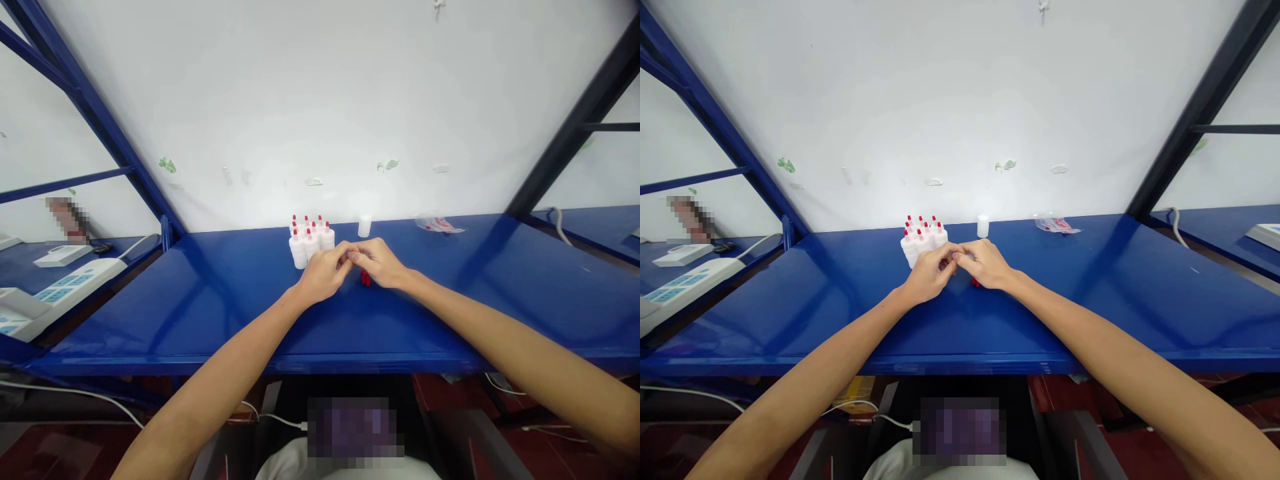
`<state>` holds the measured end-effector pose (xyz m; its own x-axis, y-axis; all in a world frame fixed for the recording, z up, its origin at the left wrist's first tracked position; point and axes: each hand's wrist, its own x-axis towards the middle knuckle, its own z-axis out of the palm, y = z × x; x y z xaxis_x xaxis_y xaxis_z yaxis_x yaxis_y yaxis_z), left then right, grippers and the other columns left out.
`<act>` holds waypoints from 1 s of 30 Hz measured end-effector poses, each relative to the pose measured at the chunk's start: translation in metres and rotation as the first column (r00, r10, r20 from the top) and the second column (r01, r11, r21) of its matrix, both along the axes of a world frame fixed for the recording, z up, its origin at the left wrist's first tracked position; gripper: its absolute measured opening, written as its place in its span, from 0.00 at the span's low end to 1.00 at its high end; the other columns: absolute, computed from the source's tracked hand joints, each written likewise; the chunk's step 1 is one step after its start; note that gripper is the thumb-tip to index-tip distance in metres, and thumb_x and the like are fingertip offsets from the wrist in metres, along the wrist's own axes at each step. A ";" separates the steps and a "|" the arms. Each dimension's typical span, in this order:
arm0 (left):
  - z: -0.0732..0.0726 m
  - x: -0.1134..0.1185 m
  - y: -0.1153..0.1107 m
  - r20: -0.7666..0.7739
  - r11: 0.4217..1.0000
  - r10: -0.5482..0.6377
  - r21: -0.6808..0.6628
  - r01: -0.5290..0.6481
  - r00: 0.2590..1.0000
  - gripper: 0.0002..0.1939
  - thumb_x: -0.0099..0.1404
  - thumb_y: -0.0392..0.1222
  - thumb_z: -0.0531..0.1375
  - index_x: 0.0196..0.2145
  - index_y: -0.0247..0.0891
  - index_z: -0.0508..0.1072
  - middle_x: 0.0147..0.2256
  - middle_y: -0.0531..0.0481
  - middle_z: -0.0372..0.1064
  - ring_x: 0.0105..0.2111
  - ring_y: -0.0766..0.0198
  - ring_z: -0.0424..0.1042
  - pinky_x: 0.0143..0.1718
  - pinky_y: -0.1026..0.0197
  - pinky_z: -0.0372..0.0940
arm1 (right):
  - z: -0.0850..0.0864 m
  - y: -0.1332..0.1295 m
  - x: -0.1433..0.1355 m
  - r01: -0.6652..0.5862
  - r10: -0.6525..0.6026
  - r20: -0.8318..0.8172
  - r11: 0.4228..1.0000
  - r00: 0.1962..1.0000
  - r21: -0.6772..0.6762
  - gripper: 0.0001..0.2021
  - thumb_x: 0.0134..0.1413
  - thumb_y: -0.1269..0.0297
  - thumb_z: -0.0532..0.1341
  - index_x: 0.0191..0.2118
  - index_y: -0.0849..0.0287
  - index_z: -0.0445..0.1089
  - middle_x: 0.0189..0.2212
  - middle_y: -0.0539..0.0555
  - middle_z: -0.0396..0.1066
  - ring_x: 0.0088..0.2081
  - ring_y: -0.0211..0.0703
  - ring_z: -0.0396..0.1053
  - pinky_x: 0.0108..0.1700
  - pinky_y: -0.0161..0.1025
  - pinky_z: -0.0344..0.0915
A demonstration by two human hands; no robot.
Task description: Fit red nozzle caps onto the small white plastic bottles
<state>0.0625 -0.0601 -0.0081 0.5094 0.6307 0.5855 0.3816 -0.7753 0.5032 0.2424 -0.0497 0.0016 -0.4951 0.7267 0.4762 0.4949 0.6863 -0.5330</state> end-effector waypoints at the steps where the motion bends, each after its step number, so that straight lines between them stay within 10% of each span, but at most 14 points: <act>1: 0.001 -0.001 0.001 0.014 1.000 0.027 0.000 -0.027 1.000 0.08 0.71 0.39 0.51 0.43 0.39 0.68 0.24 0.55 0.68 0.24 0.68 0.67 0.29 0.65 0.62 | -0.001 0.001 0.000 -0.007 0.007 -0.019 1.000 1.000 0.009 0.20 0.61 0.51 0.49 0.27 0.59 0.67 0.20 0.48 0.61 0.23 0.37 0.58 0.30 0.36 0.52; 7: 0.009 -0.011 0.011 0.141 0.949 0.314 -0.027 -0.313 0.939 0.13 0.72 0.51 0.52 0.39 0.39 0.67 0.20 0.57 0.65 0.20 0.68 0.65 0.26 0.66 0.57 | -0.004 0.011 0.006 0.156 -0.155 -0.139 0.988 0.978 0.000 0.20 0.66 0.53 0.46 0.30 0.57 0.66 0.21 0.48 0.63 0.25 0.39 0.62 0.32 0.37 0.54; 16: 0.007 -0.012 0.010 -0.295 0.855 0.519 0.191 -0.483 0.802 0.15 0.72 0.51 0.51 0.42 0.39 0.70 0.26 0.48 0.71 0.26 0.59 0.71 0.28 0.63 0.59 | -0.001 0.016 0.007 0.290 -0.290 -0.078 0.957 0.954 -0.010 0.16 0.61 0.60 0.49 0.25 0.58 0.66 0.20 0.49 0.64 0.24 0.39 0.61 0.31 0.37 0.53; 24: 0.012 -0.010 0.003 -0.555 0.860 0.495 0.200 -0.470 0.668 0.17 0.74 0.47 0.47 0.54 0.39 0.65 0.35 0.43 0.74 0.35 0.53 0.76 0.35 0.58 0.66 | -0.003 0.016 0.006 0.268 -0.266 -0.102 0.963 0.959 0.007 0.22 0.66 0.51 0.47 0.29 0.58 0.68 0.22 0.50 0.67 0.27 0.40 0.66 0.34 0.36 0.57; 30: 0.010 -0.001 -0.005 -0.527 0.962 0.270 0.181 -0.204 0.806 0.16 0.73 0.43 0.47 0.55 0.40 0.65 0.41 0.45 0.74 0.37 0.57 0.75 0.39 0.58 0.68 | -0.004 0.019 0.008 0.310 -0.311 -0.073 0.950 0.948 -0.017 0.21 0.66 0.53 0.47 0.27 0.58 0.67 0.20 0.49 0.64 0.25 0.40 0.64 0.32 0.37 0.55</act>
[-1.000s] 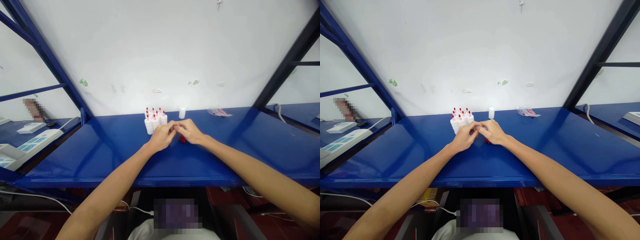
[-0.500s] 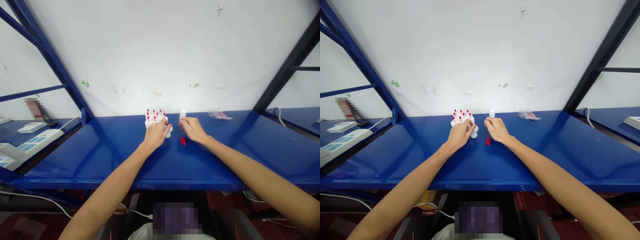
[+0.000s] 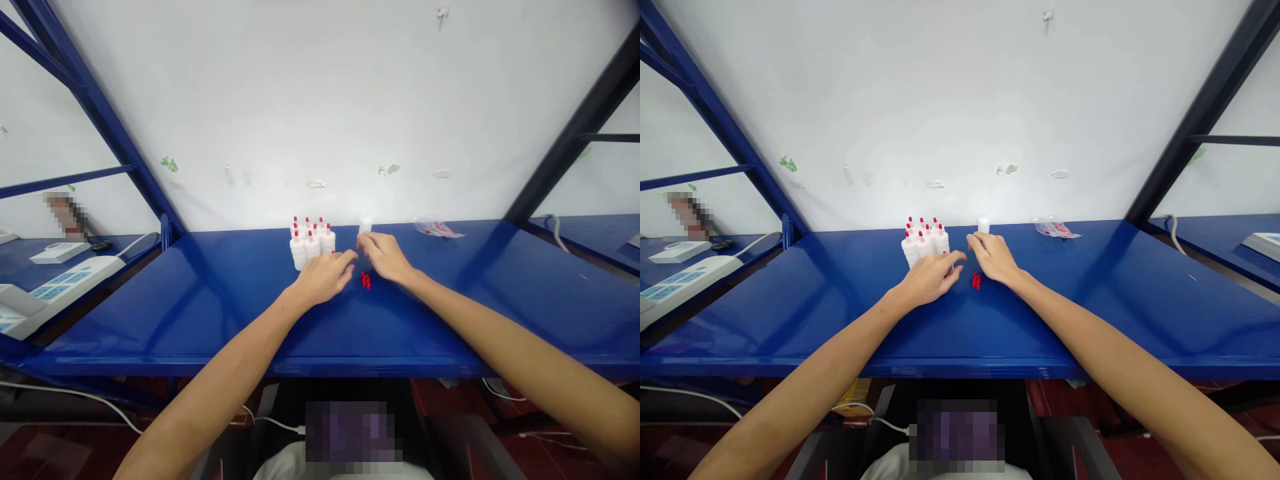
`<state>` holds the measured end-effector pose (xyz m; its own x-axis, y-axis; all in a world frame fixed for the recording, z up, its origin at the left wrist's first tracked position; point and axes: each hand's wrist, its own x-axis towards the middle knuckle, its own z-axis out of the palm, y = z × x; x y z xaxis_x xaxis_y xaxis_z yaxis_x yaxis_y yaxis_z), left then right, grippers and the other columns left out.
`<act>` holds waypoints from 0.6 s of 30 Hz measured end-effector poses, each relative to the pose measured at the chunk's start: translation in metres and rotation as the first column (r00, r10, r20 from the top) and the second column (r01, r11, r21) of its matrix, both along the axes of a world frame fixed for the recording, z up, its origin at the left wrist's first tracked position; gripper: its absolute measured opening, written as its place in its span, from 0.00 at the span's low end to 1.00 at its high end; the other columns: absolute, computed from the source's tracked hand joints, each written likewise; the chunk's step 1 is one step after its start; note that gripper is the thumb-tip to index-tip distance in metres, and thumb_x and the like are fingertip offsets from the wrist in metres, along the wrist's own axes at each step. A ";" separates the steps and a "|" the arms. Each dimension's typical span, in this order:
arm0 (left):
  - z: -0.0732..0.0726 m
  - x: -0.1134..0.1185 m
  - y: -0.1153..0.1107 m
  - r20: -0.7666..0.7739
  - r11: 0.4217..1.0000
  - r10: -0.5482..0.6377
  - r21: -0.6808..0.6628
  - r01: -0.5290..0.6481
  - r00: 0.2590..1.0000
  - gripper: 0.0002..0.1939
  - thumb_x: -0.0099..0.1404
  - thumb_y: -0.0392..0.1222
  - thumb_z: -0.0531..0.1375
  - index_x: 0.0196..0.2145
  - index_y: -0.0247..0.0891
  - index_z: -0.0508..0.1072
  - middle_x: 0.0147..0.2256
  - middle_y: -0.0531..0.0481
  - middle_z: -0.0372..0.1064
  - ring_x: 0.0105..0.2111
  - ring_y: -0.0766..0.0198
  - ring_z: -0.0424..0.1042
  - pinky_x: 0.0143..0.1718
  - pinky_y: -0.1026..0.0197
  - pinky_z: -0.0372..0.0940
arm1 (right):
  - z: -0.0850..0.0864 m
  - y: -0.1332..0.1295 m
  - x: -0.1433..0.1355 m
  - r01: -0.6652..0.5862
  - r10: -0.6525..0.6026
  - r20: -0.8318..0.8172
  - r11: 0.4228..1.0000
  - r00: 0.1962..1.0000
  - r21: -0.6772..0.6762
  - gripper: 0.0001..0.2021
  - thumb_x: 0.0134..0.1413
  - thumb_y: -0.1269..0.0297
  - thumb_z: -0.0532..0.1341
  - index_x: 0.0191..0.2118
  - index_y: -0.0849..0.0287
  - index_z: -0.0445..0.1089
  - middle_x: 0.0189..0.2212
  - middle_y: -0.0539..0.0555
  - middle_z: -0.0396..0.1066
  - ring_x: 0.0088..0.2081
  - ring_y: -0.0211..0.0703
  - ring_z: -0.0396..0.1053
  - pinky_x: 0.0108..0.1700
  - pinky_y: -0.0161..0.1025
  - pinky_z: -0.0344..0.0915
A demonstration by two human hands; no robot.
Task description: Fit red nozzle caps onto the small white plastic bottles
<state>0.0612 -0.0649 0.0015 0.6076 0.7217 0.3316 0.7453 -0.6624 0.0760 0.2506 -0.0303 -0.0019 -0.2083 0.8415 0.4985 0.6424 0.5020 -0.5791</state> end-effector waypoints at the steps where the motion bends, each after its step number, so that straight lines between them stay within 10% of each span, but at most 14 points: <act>1: -0.003 0.002 0.000 0.001 0.997 -0.080 -0.005 0.080 0.997 0.16 0.73 0.42 0.47 0.54 0.40 0.67 0.43 0.45 0.73 0.38 0.58 0.75 0.40 0.58 0.68 | 0.000 0.000 0.000 -0.002 0.002 -0.009 1.000 1.000 -0.002 0.21 0.65 0.54 0.47 0.26 0.58 0.66 0.20 0.49 0.64 0.25 0.40 0.64 0.33 0.37 0.55; 18: -0.023 0.013 0.015 0.109 0.935 -0.323 -0.120 0.335 0.940 0.21 0.68 0.29 0.49 0.53 0.37 0.72 0.50 0.44 0.74 0.49 0.58 0.73 0.53 0.55 0.67 | -0.003 0.000 -0.002 0.003 -0.002 0.060 1.000 0.998 -0.020 0.19 0.64 0.56 0.48 0.27 0.58 0.67 0.20 0.50 0.66 0.27 0.41 0.65 0.34 0.37 0.54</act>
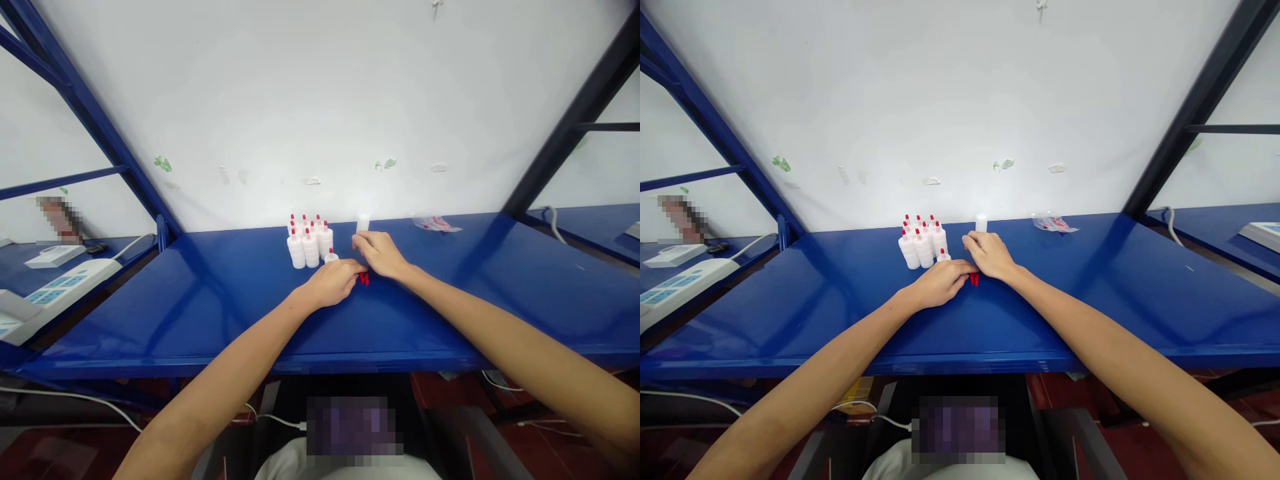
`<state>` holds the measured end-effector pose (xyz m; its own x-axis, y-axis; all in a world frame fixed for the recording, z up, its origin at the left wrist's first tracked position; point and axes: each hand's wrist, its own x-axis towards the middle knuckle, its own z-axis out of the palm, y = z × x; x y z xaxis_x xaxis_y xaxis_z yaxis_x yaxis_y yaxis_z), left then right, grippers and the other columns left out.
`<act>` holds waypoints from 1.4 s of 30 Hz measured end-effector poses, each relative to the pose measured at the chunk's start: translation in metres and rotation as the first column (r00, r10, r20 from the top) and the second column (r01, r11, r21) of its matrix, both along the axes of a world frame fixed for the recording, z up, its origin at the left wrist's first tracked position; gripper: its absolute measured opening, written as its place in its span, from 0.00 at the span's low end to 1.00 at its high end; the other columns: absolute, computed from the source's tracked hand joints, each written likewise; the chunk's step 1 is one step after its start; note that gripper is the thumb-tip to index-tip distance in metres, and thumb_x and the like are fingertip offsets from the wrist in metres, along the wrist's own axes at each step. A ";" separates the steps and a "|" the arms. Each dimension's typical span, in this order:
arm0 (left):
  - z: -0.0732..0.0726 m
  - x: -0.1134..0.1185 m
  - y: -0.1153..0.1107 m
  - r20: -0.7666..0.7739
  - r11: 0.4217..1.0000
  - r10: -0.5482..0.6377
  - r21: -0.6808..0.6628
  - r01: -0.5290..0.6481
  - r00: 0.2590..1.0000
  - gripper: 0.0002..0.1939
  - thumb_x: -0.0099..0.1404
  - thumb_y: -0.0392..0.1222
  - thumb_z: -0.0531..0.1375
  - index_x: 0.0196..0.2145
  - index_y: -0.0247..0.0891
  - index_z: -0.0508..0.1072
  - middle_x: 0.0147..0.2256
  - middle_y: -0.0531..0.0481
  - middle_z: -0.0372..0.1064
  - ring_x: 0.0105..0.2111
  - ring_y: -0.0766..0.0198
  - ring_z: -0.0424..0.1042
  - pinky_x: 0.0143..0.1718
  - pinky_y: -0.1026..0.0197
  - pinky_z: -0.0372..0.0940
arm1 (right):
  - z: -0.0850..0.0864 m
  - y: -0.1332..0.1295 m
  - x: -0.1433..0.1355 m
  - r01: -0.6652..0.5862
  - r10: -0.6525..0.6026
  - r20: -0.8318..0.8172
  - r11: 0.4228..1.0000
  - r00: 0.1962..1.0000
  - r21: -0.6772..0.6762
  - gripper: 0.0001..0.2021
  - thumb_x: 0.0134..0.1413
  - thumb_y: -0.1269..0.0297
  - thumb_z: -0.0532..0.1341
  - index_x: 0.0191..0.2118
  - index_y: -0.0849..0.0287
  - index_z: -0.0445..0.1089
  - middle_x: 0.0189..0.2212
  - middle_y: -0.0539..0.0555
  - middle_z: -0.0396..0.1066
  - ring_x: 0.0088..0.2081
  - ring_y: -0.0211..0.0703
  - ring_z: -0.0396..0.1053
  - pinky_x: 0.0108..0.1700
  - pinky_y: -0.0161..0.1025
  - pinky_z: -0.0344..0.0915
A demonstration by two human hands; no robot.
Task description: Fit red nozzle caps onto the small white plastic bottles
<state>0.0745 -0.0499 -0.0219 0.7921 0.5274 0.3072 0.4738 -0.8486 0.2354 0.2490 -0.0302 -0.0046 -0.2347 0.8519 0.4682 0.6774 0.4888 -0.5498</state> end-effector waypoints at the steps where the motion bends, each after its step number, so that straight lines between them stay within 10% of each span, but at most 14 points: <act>1: 0.001 -0.001 0.000 -0.007 1.000 0.002 0.007 -0.002 1.000 0.20 0.68 0.29 0.49 0.53 0.36 0.72 0.49 0.44 0.74 0.49 0.58 0.73 0.53 0.55 0.67 | 0.000 0.000 0.000 -0.002 0.002 0.005 1.000 1.000 0.000 0.19 0.64 0.55 0.48 0.27 0.58 0.67 0.21 0.50 0.66 0.27 0.41 0.65 0.34 0.37 0.54; 22: 0.007 -0.008 -0.001 -0.016 0.997 0.038 0.065 -0.036 0.999 0.12 0.71 0.36 0.54 0.44 0.34 0.77 0.38 0.43 0.74 0.39 0.59 0.74 0.45 0.56 0.68 | -0.001 0.000 0.000 -0.055 0.055 0.083 0.998 0.995 -0.004 0.19 0.65 0.56 0.48 0.28 0.58 0.68 0.22 0.49 0.67 0.27 0.40 0.65 0.34 0.36 0.54; 28: 0.006 -0.008 -0.001 0.223 0.996 0.088 -0.030 -0.083 0.971 0.09 0.69 0.37 0.58 0.41 0.36 0.78 0.36 0.47 0.75 0.32 0.65 0.73 0.40 0.60 0.68 | 0.001 0.000 0.002 -0.075 0.075 0.049 0.997 0.996 -0.009 0.20 0.64 0.54 0.47 0.26 0.58 0.67 0.21 0.49 0.65 0.27 0.40 0.64 0.33 0.37 0.54; 34: 0.010 -0.006 -0.002 0.593 0.975 0.172 0.008 -0.220 0.786 0.07 0.67 0.38 0.60 0.41 0.36 0.77 0.33 0.50 0.73 0.26 0.71 0.67 0.33 0.64 0.67 | 0.004 -0.004 0.002 -0.187 0.186 -0.046 0.982 0.981 -0.016 0.25 0.65 0.50 0.45 0.21 0.57 0.61 0.20 0.50 0.63 0.26 0.40 0.61 0.33 0.38 0.55; 42: 0.011 -0.008 -0.002 0.598 0.983 0.138 0.017 -0.185 0.789 0.06 0.67 0.37 0.58 0.39 0.37 0.76 0.32 0.51 0.70 0.28 0.70 0.67 0.31 0.66 0.65 | 0.005 -0.012 -0.001 -0.292 0.292 -0.002 0.957 0.957 0.001 0.27 0.64 0.45 0.47 0.21 0.59 0.61 0.18 0.48 0.60 0.22 0.36 0.56 0.30 0.37 0.51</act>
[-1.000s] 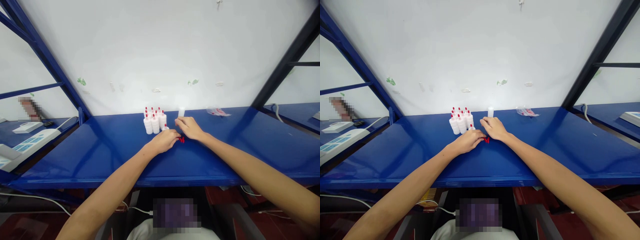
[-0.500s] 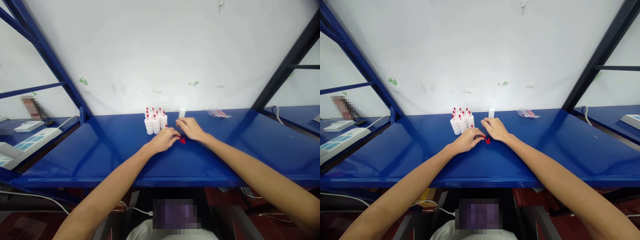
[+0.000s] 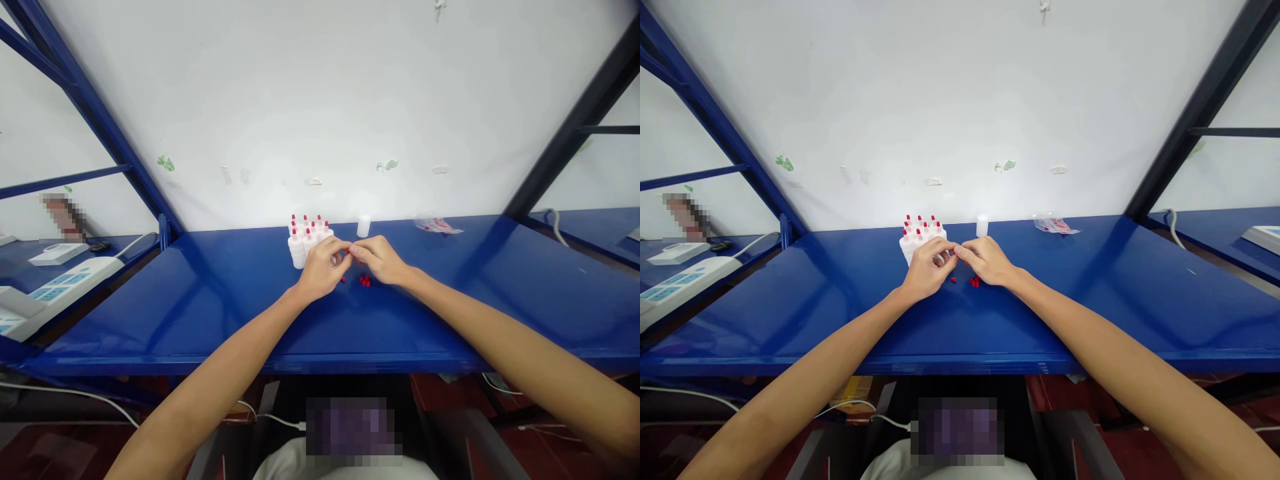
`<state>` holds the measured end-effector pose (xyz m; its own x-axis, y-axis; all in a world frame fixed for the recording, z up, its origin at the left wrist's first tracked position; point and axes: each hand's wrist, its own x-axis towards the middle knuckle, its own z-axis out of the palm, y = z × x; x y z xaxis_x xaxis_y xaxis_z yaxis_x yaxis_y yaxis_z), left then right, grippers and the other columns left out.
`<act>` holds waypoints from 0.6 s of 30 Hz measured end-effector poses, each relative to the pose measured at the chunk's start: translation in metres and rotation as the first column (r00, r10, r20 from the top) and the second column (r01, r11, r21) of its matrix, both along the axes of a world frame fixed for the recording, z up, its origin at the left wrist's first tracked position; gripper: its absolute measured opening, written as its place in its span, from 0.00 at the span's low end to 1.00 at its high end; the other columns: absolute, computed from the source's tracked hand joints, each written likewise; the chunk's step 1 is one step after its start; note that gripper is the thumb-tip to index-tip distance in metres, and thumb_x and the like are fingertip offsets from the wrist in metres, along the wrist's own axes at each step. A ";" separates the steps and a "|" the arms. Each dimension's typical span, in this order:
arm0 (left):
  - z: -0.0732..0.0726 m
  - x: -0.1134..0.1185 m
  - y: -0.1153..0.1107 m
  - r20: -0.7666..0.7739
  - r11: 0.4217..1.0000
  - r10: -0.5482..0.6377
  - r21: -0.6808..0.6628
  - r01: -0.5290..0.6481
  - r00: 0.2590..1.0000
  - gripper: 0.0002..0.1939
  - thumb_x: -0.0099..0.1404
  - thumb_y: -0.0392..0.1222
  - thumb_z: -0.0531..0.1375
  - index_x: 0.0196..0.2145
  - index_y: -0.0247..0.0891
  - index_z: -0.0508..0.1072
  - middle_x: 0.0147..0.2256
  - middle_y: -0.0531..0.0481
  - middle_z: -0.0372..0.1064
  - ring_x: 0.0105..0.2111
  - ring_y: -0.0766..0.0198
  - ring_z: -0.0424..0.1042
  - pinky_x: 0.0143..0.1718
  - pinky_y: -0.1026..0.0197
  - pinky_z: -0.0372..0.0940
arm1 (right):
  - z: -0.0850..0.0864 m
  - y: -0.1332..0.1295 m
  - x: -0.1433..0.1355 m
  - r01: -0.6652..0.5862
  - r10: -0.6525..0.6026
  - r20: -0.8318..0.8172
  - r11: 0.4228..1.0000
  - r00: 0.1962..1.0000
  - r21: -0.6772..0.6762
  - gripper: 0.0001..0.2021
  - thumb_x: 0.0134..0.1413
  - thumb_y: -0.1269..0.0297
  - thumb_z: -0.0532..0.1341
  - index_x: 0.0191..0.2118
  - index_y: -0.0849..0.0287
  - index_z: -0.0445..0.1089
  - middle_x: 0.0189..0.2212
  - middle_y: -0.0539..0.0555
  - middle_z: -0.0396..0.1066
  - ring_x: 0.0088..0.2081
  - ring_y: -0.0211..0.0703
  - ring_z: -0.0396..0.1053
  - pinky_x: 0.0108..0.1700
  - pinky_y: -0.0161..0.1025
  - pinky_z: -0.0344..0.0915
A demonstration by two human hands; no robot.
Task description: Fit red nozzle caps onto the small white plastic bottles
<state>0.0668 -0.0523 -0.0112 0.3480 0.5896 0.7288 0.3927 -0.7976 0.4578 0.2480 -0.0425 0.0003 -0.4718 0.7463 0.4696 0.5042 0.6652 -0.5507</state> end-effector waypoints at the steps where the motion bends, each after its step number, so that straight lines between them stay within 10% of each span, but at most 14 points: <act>1: 0.000 0.000 0.000 -0.010 1.000 -0.008 -0.009 0.008 1.000 0.07 0.66 0.36 0.58 0.39 0.37 0.76 0.32 0.51 0.69 0.28 0.70 0.67 0.31 0.66 0.65 | 0.001 -0.001 0.000 -0.005 0.005 0.014 1.000 1.000 -0.009 0.27 0.64 0.46 0.47 0.21 0.59 0.61 0.18 0.48 0.59 0.22 0.36 0.56 0.29 0.37 0.50; 18: -0.003 0.000 -0.002 -0.097 0.995 -0.097 -0.006 0.096 0.991 0.07 0.67 0.34 0.57 0.42 0.36 0.74 0.36 0.48 0.68 0.30 0.68 0.66 0.33 0.64 0.65 | 0.004 -0.007 -0.004 -0.070 0.070 -0.003 0.997 0.998 0.013 0.09 0.56 0.62 0.49 0.26 0.55 0.54 0.19 0.47 0.60 0.23 0.39 0.56 0.30 0.38 0.52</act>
